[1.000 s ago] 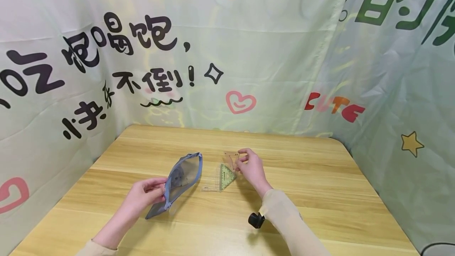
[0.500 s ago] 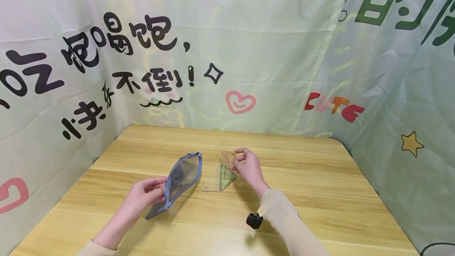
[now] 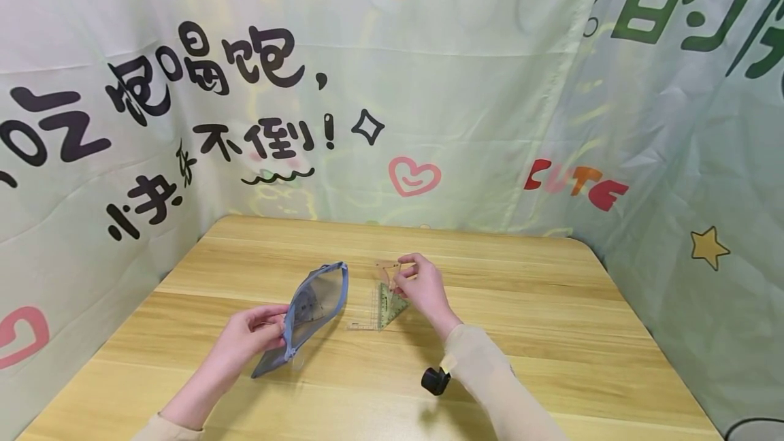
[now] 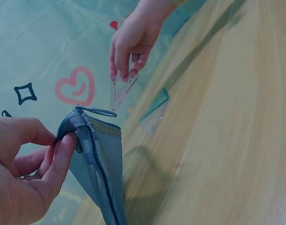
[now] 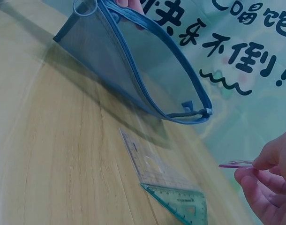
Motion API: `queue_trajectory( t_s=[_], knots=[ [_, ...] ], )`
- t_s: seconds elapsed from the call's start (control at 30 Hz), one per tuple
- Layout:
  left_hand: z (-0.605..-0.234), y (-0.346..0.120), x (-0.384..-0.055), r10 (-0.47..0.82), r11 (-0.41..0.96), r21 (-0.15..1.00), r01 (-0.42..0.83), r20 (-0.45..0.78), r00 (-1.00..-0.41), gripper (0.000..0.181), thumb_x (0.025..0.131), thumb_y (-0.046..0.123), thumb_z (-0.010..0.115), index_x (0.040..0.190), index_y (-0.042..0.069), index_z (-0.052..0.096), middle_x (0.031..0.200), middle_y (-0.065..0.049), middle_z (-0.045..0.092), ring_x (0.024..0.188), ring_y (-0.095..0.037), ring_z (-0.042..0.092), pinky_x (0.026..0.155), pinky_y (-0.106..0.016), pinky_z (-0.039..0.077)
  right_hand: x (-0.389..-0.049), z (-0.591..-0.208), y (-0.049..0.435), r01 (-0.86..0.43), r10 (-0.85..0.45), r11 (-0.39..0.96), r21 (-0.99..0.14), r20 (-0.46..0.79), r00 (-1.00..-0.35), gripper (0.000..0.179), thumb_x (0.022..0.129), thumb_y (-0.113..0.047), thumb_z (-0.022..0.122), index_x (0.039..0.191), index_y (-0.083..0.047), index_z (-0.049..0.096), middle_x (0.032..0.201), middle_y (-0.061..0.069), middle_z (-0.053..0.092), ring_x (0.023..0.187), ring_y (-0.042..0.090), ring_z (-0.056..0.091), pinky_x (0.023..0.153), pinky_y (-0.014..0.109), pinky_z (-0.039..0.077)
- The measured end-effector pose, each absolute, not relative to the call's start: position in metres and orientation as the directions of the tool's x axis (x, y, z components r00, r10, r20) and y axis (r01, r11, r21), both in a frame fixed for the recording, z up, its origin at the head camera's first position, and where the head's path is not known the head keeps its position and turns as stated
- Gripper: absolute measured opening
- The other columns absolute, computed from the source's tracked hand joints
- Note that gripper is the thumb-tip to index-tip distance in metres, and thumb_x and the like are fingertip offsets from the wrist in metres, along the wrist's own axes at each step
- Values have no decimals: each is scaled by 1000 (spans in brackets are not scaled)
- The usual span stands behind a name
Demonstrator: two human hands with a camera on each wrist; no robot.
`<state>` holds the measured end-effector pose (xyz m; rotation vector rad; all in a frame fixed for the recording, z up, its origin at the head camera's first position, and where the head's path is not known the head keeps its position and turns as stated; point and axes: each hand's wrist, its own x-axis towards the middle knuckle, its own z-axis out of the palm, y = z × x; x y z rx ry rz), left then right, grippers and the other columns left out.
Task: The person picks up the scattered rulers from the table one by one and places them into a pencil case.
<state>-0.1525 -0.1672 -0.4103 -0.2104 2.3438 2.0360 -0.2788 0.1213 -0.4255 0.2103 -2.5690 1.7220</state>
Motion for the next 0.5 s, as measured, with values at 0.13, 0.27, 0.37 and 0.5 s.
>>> queue_trajectory(
  t_s=[0.13, 0.27, 0.37, 0.5],
  knots=[
    [-411, -167, -152, -79, 137, 983, -121, -111, -991, 38, 90, -4, 59, 128, -8, 60, 93, -7, 61, 79, -12, 64, 72, -23, 62, -278, -424, 119, -136, -90, 372, -918, 111, -990, 35, 88, 1, 67, 122, 2, 59, 92, 23, 70, 68, 31, 72, 63, 36, 64],
    [-411, -167, -153, -78, 134, 984, -122, -112, -991, 38, 90, -4, 59, 128, -8, 59, 92, -7, 61, 79, -12, 64, 72, -22, 61, -278, -423, 116, -132, -89, 370, -920, 106, -990, 35, 87, 1, 67, 122, 1, 59, 92, 21, 70, 71, 36, 72, 64, 38, 64],
    [-410, -167, -153, -78, 135, 983, -125, -116, -990, 38, 90, -4, 58, 128, -8, 59, 92, -7, 61, 80, -12, 64, 72, -22, 61, -278, -423, 114, -133, -95, 361, -923, 106, -990, 34, 88, 1, 67, 121, 1, 59, 91, 21, 70, 71, 35, 72, 63, 37, 64],
    [-410, -167, -153, -80, 139, 982, -127, -117, -990, 38, 90, -4, 58, 128, -7, 60, 92, -7, 61, 79, -12, 63, 71, -22, 61, -277, -422, 111, -130, -99, 344, -930, 101, -990, 34, 88, 1, 67, 121, 3, 59, 90, 19, 69, 65, 27, 72, 64, 39, 64]
  ],
)
